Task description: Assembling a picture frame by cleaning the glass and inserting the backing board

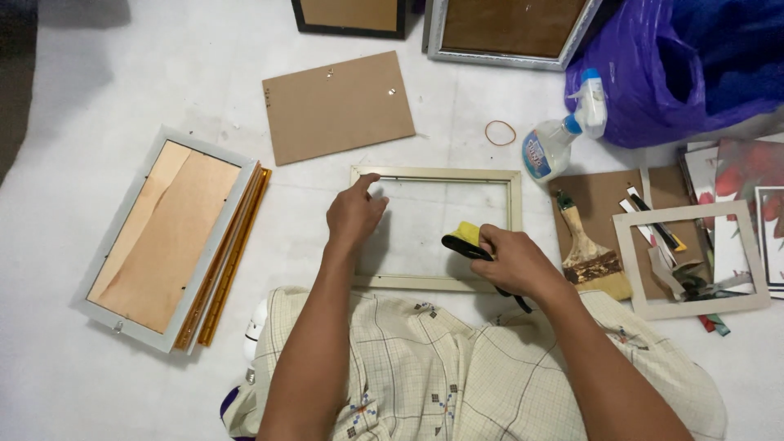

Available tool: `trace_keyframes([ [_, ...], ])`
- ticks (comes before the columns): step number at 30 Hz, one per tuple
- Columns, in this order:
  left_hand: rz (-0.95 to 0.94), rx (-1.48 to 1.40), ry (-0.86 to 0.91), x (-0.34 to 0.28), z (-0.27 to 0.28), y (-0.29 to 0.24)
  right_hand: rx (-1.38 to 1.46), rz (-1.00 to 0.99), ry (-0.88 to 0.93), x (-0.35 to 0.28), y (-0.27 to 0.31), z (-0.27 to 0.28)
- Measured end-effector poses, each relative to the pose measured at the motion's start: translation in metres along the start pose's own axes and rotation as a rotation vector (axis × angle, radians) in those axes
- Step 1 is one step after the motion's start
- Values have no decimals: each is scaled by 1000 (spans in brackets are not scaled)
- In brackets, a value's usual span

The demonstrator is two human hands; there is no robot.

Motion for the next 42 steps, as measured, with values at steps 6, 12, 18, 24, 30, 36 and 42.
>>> trace_keyframes([
  [6,-75,-791,-40,5,5,-3,0,22,-1,-1,3,2],
  [12,-8,-1067,-62,12,-1,3,2,17,6,0,3,1],
  [18,93,-1276,-97,7,11,1,1,17,7,2,2,0],
  [24,101,-1144,-246,4,54,15,13,20,5,0,2,1],
  [30,40,-788,-375,1,67,25,18,19,8,-4,3,1],
  [36,-11,-669,-388,13,61,33,2,32,1,3,-4,-2],
  [42,12,-86,-250,8,59,21,-3,14,-1,-3,5,2],
])
Point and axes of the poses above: each hand's wrist, its own x-axis towards the middle knuckle, its own z-axis out of the back of the hand, y = z × x, the point moved 9 cm from there along x, towards the middle knuckle, and after that the axes turned 3 degrees about -x, right-handed, at the moved point
